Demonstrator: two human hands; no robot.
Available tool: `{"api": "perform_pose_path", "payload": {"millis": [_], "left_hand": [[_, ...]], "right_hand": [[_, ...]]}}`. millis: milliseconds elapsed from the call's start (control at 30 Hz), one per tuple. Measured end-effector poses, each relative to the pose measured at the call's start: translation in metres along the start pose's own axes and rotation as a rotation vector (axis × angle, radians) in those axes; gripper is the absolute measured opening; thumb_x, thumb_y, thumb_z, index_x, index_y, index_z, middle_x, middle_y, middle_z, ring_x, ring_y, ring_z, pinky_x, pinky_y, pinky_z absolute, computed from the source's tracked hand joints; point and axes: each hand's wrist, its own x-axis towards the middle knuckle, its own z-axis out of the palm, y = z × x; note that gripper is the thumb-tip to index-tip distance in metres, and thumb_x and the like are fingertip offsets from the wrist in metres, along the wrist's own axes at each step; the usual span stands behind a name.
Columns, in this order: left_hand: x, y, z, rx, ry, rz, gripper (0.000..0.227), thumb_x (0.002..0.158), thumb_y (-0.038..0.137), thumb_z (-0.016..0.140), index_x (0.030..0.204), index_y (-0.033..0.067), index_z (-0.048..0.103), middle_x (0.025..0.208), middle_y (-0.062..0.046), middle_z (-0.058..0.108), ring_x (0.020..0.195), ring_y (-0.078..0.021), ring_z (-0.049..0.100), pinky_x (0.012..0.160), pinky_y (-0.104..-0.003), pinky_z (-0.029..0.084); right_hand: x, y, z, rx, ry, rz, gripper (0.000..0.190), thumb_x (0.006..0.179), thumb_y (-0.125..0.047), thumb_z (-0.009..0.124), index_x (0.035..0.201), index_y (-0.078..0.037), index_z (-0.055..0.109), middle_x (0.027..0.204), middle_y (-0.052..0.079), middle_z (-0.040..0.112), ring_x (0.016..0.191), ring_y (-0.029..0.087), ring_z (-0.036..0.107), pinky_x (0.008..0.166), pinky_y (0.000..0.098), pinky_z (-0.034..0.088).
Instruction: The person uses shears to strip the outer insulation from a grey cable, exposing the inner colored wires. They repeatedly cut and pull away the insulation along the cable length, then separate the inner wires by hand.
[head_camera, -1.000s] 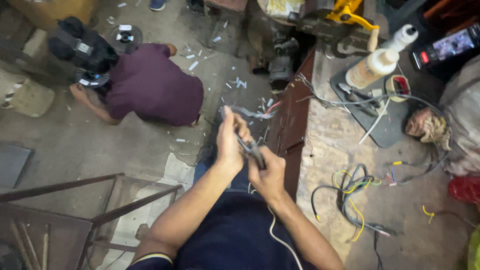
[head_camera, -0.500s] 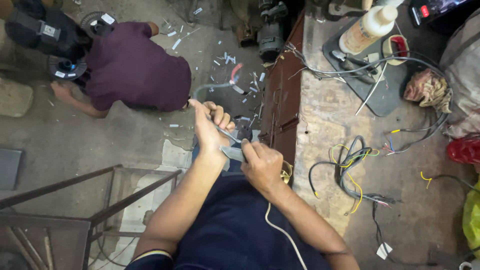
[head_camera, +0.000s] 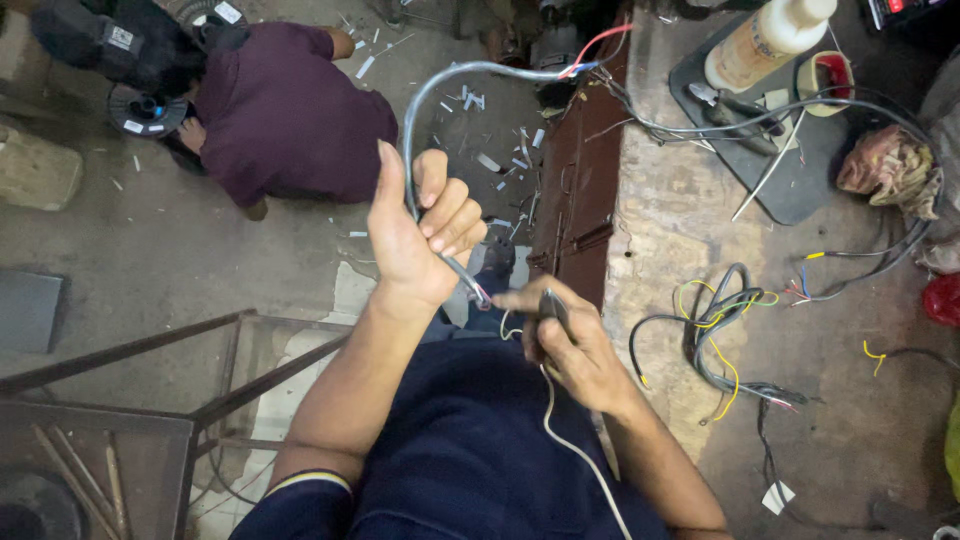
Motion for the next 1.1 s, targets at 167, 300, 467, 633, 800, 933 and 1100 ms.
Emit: {"api": "perform_pose_path", "payload": {"millis": [167, 300, 467, 633, 800, 933, 1100], "left_hand": [[-0.012, 0.001, 0.024, 0.095, -0.055, 0.039, 0.062, 0.109, 0.064, 0.028, 0.074, 0.0143, 0.035, 0.054, 0.005, 0.028, 0.046, -0.0084, 0.026, 0.05, -0.025, 0.023], [-0.017, -0.003, 0.034, 0.154, -0.06, 0.077, 0.062, 0.11, 0.065, 0.028, 0.074, 0.0145, 0.035, 0.053, 0.005, 0.028, 0.042, -0.007, 0.025, 0.049, -0.025, 0.022], [-0.022, -0.008, 0.038, 0.194, -0.06, 0.092, 0.061, 0.11, 0.064, 0.028, 0.075, 0.0146, 0.035, 0.05, 0.005, 0.028, 0.042, -0.0072, 0.025, 0.046, -0.024, 0.022], [-0.026, -0.013, 0.04, 0.208, -0.075, 0.074, 0.061, 0.11, 0.065, 0.026, 0.075, 0.0149, 0.035, 0.049, 0.005, 0.029, 0.042, -0.0065, 0.025, 0.046, -0.024, 0.022], [-0.026, -0.011, 0.04, 0.251, -0.11, 0.071, 0.06, 0.111, 0.064, 0.028, 0.076, 0.0159, 0.035, 0.049, 0.006, 0.028, 0.042, -0.0053, 0.024, 0.046, -0.023, 0.021], [-0.026, -0.011, 0.039, 0.238, -0.107, 0.051, 0.06, 0.11, 0.064, 0.028, 0.076, 0.0157, 0.035, 0.049, 0.006, 0.028, 0.042, -0.0051, 0.024, 0.046, -0.023, 0.02], [-0.026, -0.015, 0.036, 0.22, -0.08, 0.033, 0.06, 0.11, 0.063, 0.027, 0.075, 0.015, 0.035, 0.051, 0.005, 0.028, 0.044, -0.0065, 0.024, 0.048, -0.024, 0.021]], "right_hand": [[-0.002, -0.005, -0.004, 0.096, -0.095, 0.215, 0.038, 0.106, -0.027, 0.056, 0.127, 0.003, 0.067, 0.076, 0.009, 0.072, 0.063, 0.014, 0.068, 0.059, 0.0287, 0.057], [-0.002, -0.004, -0.002, 0.079, -0.064, 0.341, 0.028, 0.101, -0.023, 0.053, 0.111, -0.001, 0.067, 0.072, 0.006, 0.074, 0.054, 0.012, 0.069, 0.05, 0.0269, 0.054], [-0.001, -0.001, 0.004, 0.059, -0.093, 0.175, 0.028, 0.103, -0.02, 0.061, 0.097, 0.003, 0.074, 0.079, 0.007, 0.075, 0.064, 0.013, 0.073, 0.057, 0.0284, 0.058], [-0.003, 0.001, 0.007, 0.032, -0.068, 0.266, 0.03, 0.103, -0.02, 0.059, 0.088, 0.001, 0.073, 0.071, 0.006, 0.074, 0.056, 0.012, 0.071, 0.052, 0.0274, 0.056], [-0.005, 0.002, 0.007, 0.032, -0.061, 0.307, 0.03, 0.102, -0.02, 0.059, 0.084, 0.0, 0.072, 0.068, 0.005, 0.074, 0.052, 0.011, 0.068, 0.048, 0.0264, 0.053], [-0.005, 0.003, 0.007, 0.041, -0.055, 0.337, 0.029, 0.102, -0.019, 0.059, 0.084, 0.0, 0.07, 0.069, 0.004, 0.073, 0.052, 0.01, 0.067, 0.047, 0.0264, 0.053], [-0.003, 0.003, 0.006, 0.023, -0.076, 0.331, 0.03, 0.103, -0.019, 0.058, 0.083, 0.0, 0.07, 0.067, 0.004, 0.072, 0.051, 0.01, 0.065, 0.047, 0.0265, 0.052]]}}
